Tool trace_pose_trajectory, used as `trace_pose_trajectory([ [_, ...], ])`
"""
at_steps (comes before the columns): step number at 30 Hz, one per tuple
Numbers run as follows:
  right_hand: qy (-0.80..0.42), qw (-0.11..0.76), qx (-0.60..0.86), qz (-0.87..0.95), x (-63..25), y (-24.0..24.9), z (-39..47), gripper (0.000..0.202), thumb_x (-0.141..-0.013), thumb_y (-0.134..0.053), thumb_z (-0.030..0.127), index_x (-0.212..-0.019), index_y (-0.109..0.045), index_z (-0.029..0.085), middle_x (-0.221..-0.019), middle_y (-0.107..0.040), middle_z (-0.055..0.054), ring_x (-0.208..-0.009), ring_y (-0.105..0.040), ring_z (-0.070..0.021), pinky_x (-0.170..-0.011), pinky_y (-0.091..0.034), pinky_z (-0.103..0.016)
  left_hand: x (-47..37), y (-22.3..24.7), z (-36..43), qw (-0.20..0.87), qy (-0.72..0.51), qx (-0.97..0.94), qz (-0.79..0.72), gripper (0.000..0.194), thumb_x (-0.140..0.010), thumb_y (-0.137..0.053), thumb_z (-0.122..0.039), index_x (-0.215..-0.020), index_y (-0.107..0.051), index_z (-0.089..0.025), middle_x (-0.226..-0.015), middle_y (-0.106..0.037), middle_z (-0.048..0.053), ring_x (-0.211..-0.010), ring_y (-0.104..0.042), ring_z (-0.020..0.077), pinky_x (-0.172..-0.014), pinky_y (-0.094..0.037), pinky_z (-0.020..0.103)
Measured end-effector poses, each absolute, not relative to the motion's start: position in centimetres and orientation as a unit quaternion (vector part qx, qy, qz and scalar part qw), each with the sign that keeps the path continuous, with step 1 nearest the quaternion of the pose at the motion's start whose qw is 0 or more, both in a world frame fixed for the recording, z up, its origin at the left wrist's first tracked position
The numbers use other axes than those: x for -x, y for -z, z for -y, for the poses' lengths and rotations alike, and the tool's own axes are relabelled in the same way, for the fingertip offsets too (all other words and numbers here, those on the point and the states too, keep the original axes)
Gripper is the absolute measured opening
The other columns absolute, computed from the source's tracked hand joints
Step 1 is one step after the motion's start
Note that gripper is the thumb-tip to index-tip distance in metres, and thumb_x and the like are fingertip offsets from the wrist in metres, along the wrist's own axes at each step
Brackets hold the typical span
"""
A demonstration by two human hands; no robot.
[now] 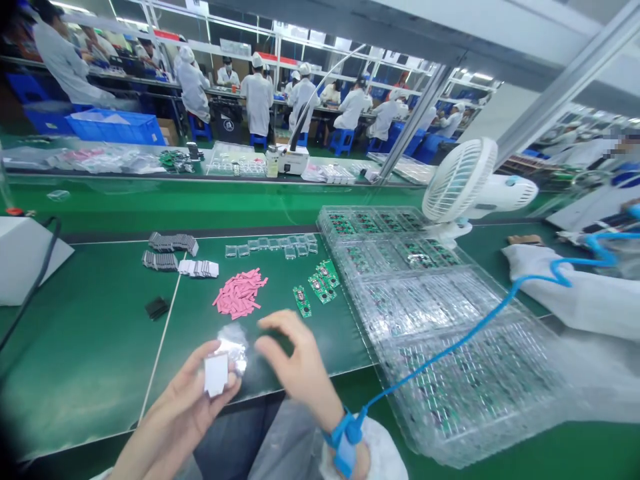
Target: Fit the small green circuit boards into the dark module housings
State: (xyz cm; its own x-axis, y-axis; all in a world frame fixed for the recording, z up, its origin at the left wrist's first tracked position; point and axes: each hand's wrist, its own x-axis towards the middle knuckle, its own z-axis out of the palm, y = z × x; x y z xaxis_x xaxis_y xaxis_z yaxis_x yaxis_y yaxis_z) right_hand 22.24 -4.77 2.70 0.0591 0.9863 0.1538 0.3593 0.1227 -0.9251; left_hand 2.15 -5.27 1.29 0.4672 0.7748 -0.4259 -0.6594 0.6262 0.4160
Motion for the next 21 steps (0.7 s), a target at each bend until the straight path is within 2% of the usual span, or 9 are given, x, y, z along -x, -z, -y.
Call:
trace_pose_trajectory([
  [1,-0.232,0.444,0.626,0.597,-23.5,-2.3,4.1,0.015,-0.092,-0.058,0.032,-0.095,-0.065,0.020,-0.098,-0.065,-0.007,-0.096,-0.057,-0.0233,-0.089,-0.041,-0.039,-2.1,-1.4,4.9,0.845,-0.432,-0.082,-0.304,0.034,-0.080,-0.078,-0.020,-0.113,-0.069,-0.019,-0.101,-0.076,0.011,-0.092,-0.073,0.0211,-0.095,-0.056,0.038],
  [3,-0.056,0.358,0.725,0.585,-25.7,-1.3,2.9,0.021,-0.092,-0.056,0.038,-0.087,-0.063,0.019,-0.092,-0.064,-0.009,-0.092,-0.056,-0.0274,-0.083,-0.040,-0.042,-2.0,-1.6,4.4,0.837,-0.444,-0.055,-0.316,0.025,-0.086,-0.069,-0.014,-0.111,-0.070,-0.018,-0.103,-0.076,0.012,-0.094,-0.074,0.0214,-0.097,-0.056,0.040],
  [6,0.029,0.247,0.787,0.565,-27.7,0.4,2.0,0.029,-0.090,-0.056,0.047,-0.082,-0.059,0.020,-0.088,-0.063,-0.010,-0.088,-0.056,-0.0305,-0.075,-0.038,-0.041,-1.8,-2.1,3.9,0.829,-0.453,-0.028,-0.326,0.024,-0.092,-0.057,-0.006,-0.109,-0.071,-0.017,-0.102,-0.076,0.013,-0.093,-0.075,0.0207,-0.096,-0.057,0.040],
  [11,-0.064,0.288,0.766,0.571,-28.0,1.6,1.7,0.032,-0.088,-0.053,0.052,-0.076,-0.054,0.022,-0.078,-0.062,-0.007,-0.077,-0.058,-0.0265,-0.070,-0.039,-0.038,-1.5,-2.2,3.6,0.821,-0.467,-0.004,-0.328,0.031,-0.095,-0.050,-0.003,-0.117,-0.068,-0.015,-0.103,-0.076,0.014,-0.098,-0.074,0.0218,-0.099,-0.057,0.042],
  [15,-0.125,0.338,0.738,0.571,-26.5,0.6,2.3,0.029,-0.087,-0.053,0.049,-0.087,-0.059,0.021,-0.067,-0.060,-0.001,-0.063,-0.057,-0.0198,-0.065,-0.044,-0.034,-1.4,-1.7,3.4,0.818,-0.476,0.007,-0.323,0.034,-0.096,-0.049,-0.003,-0.124,-0.065,-0.013,-0.107,-0.075,0.016,-0.104,-0.072,0.0234,-0.100,-0.056,0.042],
  [17,-0.209,0.401,0.710,0.540,-25.0,-0.4,3.1,0.030,-0.085,-0.059,0.049,-0.086,-0.064,0.019,-0.068,-0.062,-0.002,-0.062,-0.056,-0.0182,-0.063,-0.044,-0.031,-1.4,-1.6,3.3,0.820,-0.476,0.005,-0.317,0.035,-0.095,-0.048,-0.003,-0.125,-0.065,-0.012,-0.106,-0.076,0.017,-0.105,-0.072,0.0236,-0.101,-0.055,0.042],
  [19,-0.340,0.458,0.662,0.487,-23.0,-1.4,4.0,0.033,-0.083,-0.065,0.050,-0.074,-0.064,0.018,-0.065,-0.064,-0.003,-0.058,-0.056,-0.0155,-0.058,-0.043,-0.028,-1.4,-1.6,3.3,0.824,-0.474,0.002,-0.310,0.034,-0.095,-0.048,-0.003,-0.123,-0.067,-0.011,-0.105,-0.076,0.016,-0.106,-0.072,0.0232,-0.102,-0.055,0.041],
  [21,-0.494,0.482,0.591,0.417,-20.7,-2.2,5.0,0.038,-0.083,-0.068,0.052,-0.071,-0.060,0.018,-0.056,-0.063,0.000,-0.043,-0.049,-0.0097,-0.047,-0.036,-0.023,-1.5,-1.6,3.4,0.826,-0.474,-0.002,-0.306,0.032,-0.095,-0.049,-0.003,-0.119,-0.069,-0.012,-0.105,-0.077,0.014,-0.105,-0.072,0.0219,-0.101,-0.055,0.038],
])
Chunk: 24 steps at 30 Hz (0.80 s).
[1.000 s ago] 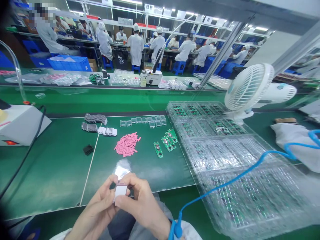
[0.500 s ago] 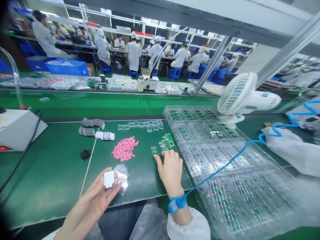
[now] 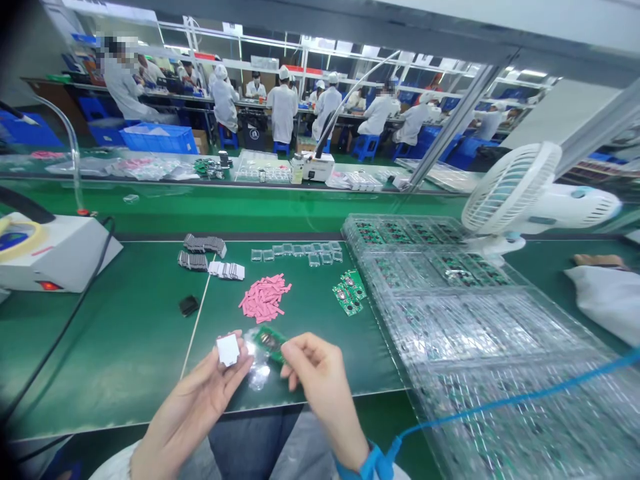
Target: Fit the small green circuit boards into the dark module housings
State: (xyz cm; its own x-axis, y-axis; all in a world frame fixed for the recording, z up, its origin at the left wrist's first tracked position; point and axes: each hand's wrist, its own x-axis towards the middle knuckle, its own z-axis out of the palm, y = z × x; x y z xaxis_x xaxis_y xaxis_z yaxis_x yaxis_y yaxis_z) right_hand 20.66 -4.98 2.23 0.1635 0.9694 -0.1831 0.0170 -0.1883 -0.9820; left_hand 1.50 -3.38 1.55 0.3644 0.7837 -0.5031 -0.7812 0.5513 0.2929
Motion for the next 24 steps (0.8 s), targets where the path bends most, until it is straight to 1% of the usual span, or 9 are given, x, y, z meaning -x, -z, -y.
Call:
trace_pose_trajectory([
  [2,-0.613,0.501,0.507,0.340,-18.4,-2.7,5.7,0.039,-0.083,-0.069,0.053,-0.074,-0.057,0.018,-0.048,-0.059,0.004,-0.032,-0.037,-0.0046,-0.038,-0.025,-0.019,-1.6,-1.5,3.4,0.827,-0.475,-0.014,-0.301,0.029,-0.094,-0.052,-0.004,-0.114,-0.071,-0.013,-0.106,-0.077,0.012,-0.104,-0.072,0.0205,-0.099,-0.056,0.034],
  [3,-0.650,0.512,0.469,0.307,-17.5,-2.8,5.9,0.038,-0.082,-0.071,0.052,-0.074,-0.057,0.017,-0.047,-0.059,0.004,-0.031,-0.035,-0.0032,-0.037,-0.022,-0.018,-1.6,-1.4,3.5,0.828,-0.475,-0.024,-0.296,0.026,-0.093,-0.055,-0.006,-0.111,-0.072,-0.013,-0.107,-0.076,0.012,-0.102,-0.072,0.0202,-0.097,-0.057,0.033],
  [5,-0.697,0.526,0.410,0.261,-15.9,-2.7,6.2,0.038,-0.081,-0.074,0.048,-0.072,-0.055,0.017,-0.047,-0.060,0.004,-0.030,-0.035,-0.0020,-0.037,-0.021,-0.017,-1.5,-1.1,3.5,0.829,-0.477,-0.046,-0.289,0.023,-0.091,-0.059,-0.008,-0.107,-0.073,-0.014,-0.109,-0.076,0.012,-0.100,-0.072,0.0195,-0.095,-0.057,0.030],
  [7,-0.725,0.525,0.378,0.236,-15.0,-2.5,6.3,0.039,-0.082,-0.074,0.046,-0.068,-0.054,0.017,-0.045,-0.059,0.003,-0.030,-0.036,-0.0022,-0.036,-0.021,-0.017,-1.3,-0.7,3.6,0.831,-0.473,-0.066,-0.285,0.023,-0.088,-0.062,-0.008,-0.108,-0.073,-0.014,-0.109,-0.076,0.011,-0.097,-0.072,0.0189,-0.093,-0.057,0.029],
  [10,-0.740,0.515,0.373,0.220,-14.2,-2.1,6.5,0.040,-0.084,-0.073,0.047,-0.066,-0.054,0.017,-0.039,-0.055,0.005,-0.028,-0.033,-0.0026,-0.034,-0.018,-0.018,-1.0,0.0,3.6,0.833,-0.466,-0.078,-0.288,0.030,-0.083,-0.068,-0.008,-0.112,-0.071,-0.017,-0.105,-0.076,0.009,-0.096,-0.072,0.0200,-0.092,-0.057,0.030],
  [13,-0.735,0.517,0.380,0.217,-13.9,-1.9,6.6,0.041,-0.084,-0.072,0.047,-0.065,-0.053,0.017,-0.038,-0.053,0.006,-0.028,-0.032,-0.0021,-0.035,-0.017,-0.018,-0.9,0.3,3.6,0.834,-0.468,-0.078,-0.282,0.032,-0.081,-0.071,-0.010,-0.111,-0.071,-0.018,-0.103,-0.076,0.009,-0.098,-0.072,0.0217,-0.092,-0.057,0.032],
  [18,-0.727,0.520,0.387,0.225,-14.1,-1.8,6.6,0.041,-0.087,-0.070,0.045,-0.064,-0.051,0.017,-0.038,-0.052,0.006,-0.028,-0.030,-0.0018,-0.037,-0.017,-0.019,-0.9,0.1,3.7,0.830,-0.478,-0.080,-0.276,0.029,-0.080,-0.071,-0.007,-0.107,-0.072,-0.019,-0.104,-0.076,0.008,-0.094,-0.072,0.0176,-0.091,-0.057,0.028],
  [24,-0.713,0.523,0.409,0.224,-14.2,-1.8,6.9,0.043,-0.085,-0.071,0.048,-0.064,-0.049,0.018,-0.038,-0.049,0.007,-0.030,-0.029,-0.0018,-0.037,-0.016,-0.020,-0.7,0.0,3.7,0.819,-0.489,-0.099,-0.284,0.030,-0.076,-0.079,-0.012,-0.104,-0.074,-0.020,-0.096,-0.077,0.006,-0.089,-0.073,0.0155,-0.086,-0.057,0.024],
])
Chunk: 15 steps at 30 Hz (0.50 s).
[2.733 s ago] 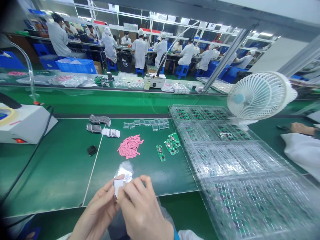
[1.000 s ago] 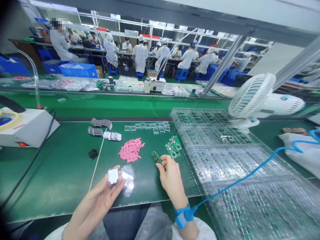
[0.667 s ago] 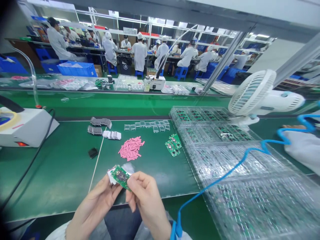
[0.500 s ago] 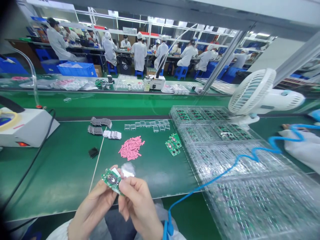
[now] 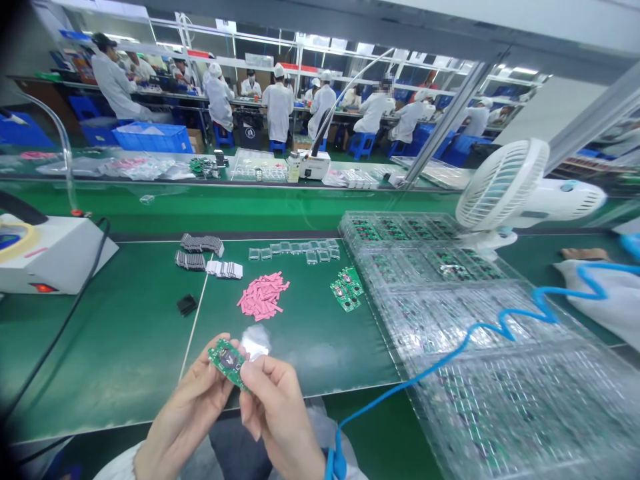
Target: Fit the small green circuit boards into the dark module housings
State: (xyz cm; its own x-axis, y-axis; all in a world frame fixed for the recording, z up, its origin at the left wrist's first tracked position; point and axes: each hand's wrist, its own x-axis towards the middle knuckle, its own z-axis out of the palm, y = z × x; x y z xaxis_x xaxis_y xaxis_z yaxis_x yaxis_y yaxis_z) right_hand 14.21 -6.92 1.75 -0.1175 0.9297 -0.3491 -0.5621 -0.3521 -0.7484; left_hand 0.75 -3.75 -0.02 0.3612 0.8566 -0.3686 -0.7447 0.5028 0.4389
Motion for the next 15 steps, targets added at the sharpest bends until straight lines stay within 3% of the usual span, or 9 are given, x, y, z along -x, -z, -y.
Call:
trace_pose_trajectory([
  [11,-0.681,0.557,0.431,0.202,-12.8,-1.0,7.2,0.050,-0.080,-0.072,0.057,-0.060,-0.048,0.018,-0.034,-0.042,0.010,-0.029,-0.020,-0.0005,-0.035,-0.010,-0.020,-1.6,-1.4,4.6,0.752,-0.526,-0.150,-0.369,0.038,-0.070,-0.086,-0.022,-0.105,-0.072,-0.021,-0.096,-0.076,0.005,-0.091,-0.073,0.0195,-0.080,-0.057,0.023],
  [15,-0.687,0.569,0.414,0.180,-12.2,-1.2,7.2,0.048,-0.081,-0.073,0.054,-0.061,-0.047,0.019,-0.036,-0.042,0.010,-0.031,-0.023,-0.0010,-0.037,-0.011,-0.020,-2.0,-1.5,4.9,0.730,-0.544,-0.153,-0.385,0.042,-0.069,-0.087,-0.024,-0.107,-0.071,-0.020,-0.098,-0.075,0.006,-0.093,-0.073,0.0213,-0.080,-0.058,0.026],
])
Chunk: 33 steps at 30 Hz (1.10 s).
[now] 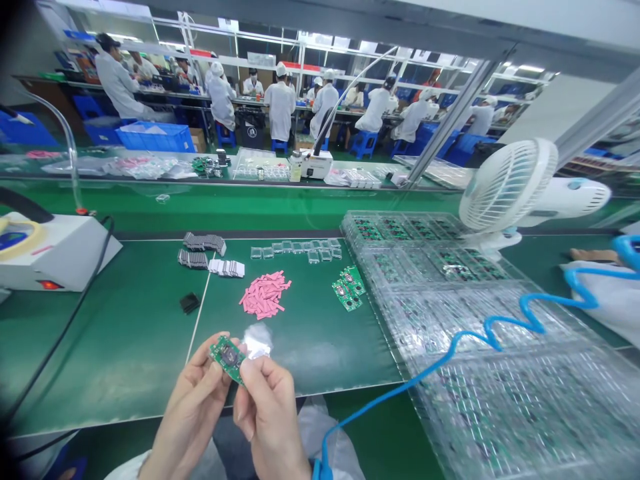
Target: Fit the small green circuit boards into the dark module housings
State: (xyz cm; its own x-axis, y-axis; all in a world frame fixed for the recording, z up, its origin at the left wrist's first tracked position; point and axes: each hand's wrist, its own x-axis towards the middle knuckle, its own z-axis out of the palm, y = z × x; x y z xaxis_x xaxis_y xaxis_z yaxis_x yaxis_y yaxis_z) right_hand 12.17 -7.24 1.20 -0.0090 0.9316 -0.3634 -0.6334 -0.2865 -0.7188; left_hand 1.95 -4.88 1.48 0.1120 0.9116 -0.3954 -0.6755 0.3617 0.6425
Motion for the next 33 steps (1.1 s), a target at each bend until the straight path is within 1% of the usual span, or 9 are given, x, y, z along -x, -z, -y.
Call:
trace_pose_trajectory([
  [5,-0.675,0.567,0.431,0.193,-11.8,-0.8,7.1,0.050,-0.081,-0.072,0.056,-0.060,-0.047,0.019,-0.035,-0.041,0.010,-0.029,-0.022,-0.0008,-0.036,-0.012,-0.019,-1.9,-1.4,5.0,0.704,-0.562,-0.163,-0.402,0.042,-0.068,-0.088,-0.025,-0.106,-0.072,-0.020,-0.100,-0.075,0.005,-0.095,-0.072,0.0184,-0.082,-0.056,0.021],
  [8,-0.684,0.521,0.457,0.229,-12.7,-0.7,6.9,0.051,-0.083,-0.067,0.060,-0.060,-0.046,0.019,-0.035,-0.044,0.009,-0.026,-0.023,-0.0014,-0.033,-0.013,-0.019,-1.6,-1.6,5.0,0.675,-0.571,-0.193,-0.427,0.043,-0.066,-0.089,-0.024,-0.105,-0.072,-0.019,-0.099,-0.075,0.006,-0.095,-0.070,0.0197,-0.081,-0.056,0.023],
  [11,-0.614,0.483,0.520,0.346,-14.0,-1.3,6.8,0.041,-0.084,-0.066,0.057,-0.075,-0.058,0.017,-0.053,-0.061,0.001,-0.034,-0.044,-0.0072,-0.034,-0.026,-0.019,-1.5,-1.9,4.9,0.662,-0.569,-0.200,-0.444,0.047,-0.065,-0.089,-0.026,-0.108,-0.071,-0.018,-0.097,-0.073,0.007,-0.092,-0.069,0.0200,-0.081,-0.055,0.025],
  [14,-0.391,0.492,0.562,0.538,-15.0,-2.4,7.1,0.021,-0.086,-0.069,0.033,-0.103,-0.066,0.021,-0.096,-0.069,-0.008,-0.075,-0.064,-0.0180,-0.062,-0.050,-0.028,-2.0,-2.1,5.0,0.648,-0.573,-0.206,-0.458,0.051,-0.067,-0.087,-0.027,-0.114,-0.070,-0.022,-0.099,-0.070,0.004,-0.091,-0.068,0.0174,-0.082,-0.054,0.024],
  [16,-0.264,0.469,0.541,0.646,-15.3,-3.1,7.2,0.019,-0.089,-0.063,0.018,-0.107,-0.065,0.024,-0.109,-0.065,-0.009,-0.094,-0.062,-0.0223,-0.082,-0.049,-0.035,-2.3,-2.1,5.2,0.644,-0.570,-0.219,-0.461,0.049,-0.066,-0.088,-0.026,-0.112,-0.070,-0.024,-0.101,-0.069,0.003,-0.092,-0.067,0.0171,-0.082,-0.053,0.023],
  [18,-0.208,0.446,0.515,0.702,-15.3,-3.7,7.3,0.020,-0.091,-0.055,0.011,-0.104,-0.063,0.024,-0.104,-0.064,-0.007,-0.095,-0.060,-0.0227,-0.087,-0.045,-0.038,-2.3,-2.0,5.2,0.647,-0.565,-0.242,-0.452,0.042,-0.064,-0.088,-0.024,-0.103,-0.072,-0.024,-0.099,-0.069,0.003,-0.091,-0.067,0.0178,-0.080,-0.053,0.024],
  [21,-0.226,0.433,0.497,0.717,-15.5,-4.1,7.1,0.017,-0.092,-0.054,0.010,-0.103,-0.058,0.023,-0.097,-0.065,-0.005,-0.090,-0.060,-0.0206,-0.086,-0.042,-0.037,-1.3,-1.7,4.8,0.649,-0.555,-0.308,-0.419,0.024,-0.067,-0.086,-0.023,-0.087,-0.073,-0.021,-0.092,-0.066,0.003,-0.085,-0.064,0.0172,-0.077,-0.053,0.024],
  [23,-0.265,0.423,0.491,0.714,-15.8,-4.2,7.0,0.014,-0.093,-0.056,0.013,-0.102,-0.057,0.024,-0.096,-0.064,-0.003,-0.089,-0.060,-0.0196,-0.088,-0.040,-0.036,-0.4,-1.4,4.3,0.650,-0.537,-0.359,-0.400,0.018,-0.070,-0.084,-0.022,-0.086,-0.075,-0.020,-0.088,-0.064,0.004,-0.082,-0.062,0.0170,-0.076,-0.051,0.025],
  [33,-0.361,0.423,0.483,0.677,-16.2,-4.1,7.0,0.006,-0.096,-0.054,0.019,-0.093,-0.056,0.023,-0.089,-0.060,0.001,-0.084,-0.057,-0.0160,-0.086,-0.039,-0.032,-0.1,-1.3,3.8,0.585,-0.516,-0.481,-0.401,0.011,-0.079,-0.076,-0.028,-0.076,-0.075,-0.018,-0.074,-0.055,0.003,-0.072,-0.053,0.0171,-0.067,-0.043,0.025],
])
